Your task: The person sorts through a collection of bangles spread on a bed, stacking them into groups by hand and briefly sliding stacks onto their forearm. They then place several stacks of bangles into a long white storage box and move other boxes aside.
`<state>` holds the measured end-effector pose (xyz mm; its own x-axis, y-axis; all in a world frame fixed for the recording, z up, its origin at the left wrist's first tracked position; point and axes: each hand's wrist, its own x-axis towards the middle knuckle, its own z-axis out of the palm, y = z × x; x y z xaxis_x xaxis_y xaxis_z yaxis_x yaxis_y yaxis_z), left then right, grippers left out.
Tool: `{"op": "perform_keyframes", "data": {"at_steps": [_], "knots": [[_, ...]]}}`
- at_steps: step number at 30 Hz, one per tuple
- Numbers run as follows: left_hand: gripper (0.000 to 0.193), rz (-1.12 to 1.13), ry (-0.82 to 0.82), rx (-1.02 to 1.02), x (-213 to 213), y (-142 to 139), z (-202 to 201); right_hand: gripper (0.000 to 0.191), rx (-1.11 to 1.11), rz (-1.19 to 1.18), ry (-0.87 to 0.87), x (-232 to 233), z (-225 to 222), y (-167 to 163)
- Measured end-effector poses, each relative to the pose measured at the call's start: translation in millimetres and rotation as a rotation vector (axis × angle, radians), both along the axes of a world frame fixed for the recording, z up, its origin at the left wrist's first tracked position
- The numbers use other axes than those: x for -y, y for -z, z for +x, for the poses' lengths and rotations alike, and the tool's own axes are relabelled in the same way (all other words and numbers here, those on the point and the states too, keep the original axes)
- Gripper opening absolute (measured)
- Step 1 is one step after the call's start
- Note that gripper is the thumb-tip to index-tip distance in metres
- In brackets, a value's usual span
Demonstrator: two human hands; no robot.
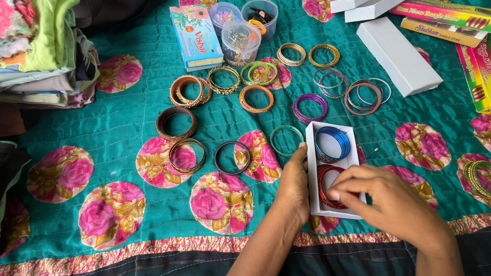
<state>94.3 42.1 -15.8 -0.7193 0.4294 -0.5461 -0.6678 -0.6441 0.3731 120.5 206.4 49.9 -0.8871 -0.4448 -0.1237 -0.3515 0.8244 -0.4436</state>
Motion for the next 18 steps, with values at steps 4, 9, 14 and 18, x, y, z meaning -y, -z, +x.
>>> {"op": "perform_keyframes", "data": {"at_steps": [4,9,14,18], "knots": [[0.06,-0.038,-0.004,-0.006,-1,1,-1,0.019,-0.192,-0.042,0.252,2,-2,-8],[0.061,-0.045,0.0,-0.01,-1,0,-1,0.021,-0.202,-0.004,0.372,5,-6,-8],[0.063,-0.073,0.012,-0.012,0,0,-1,0.02,-0.234,-0.026,0.34,2,-6,-3],[0.051,-0.167,-0.037,-0.095,-4,6,-2,0.021,-0.281,-0.031,0.448,-5,-11,-2]]}}
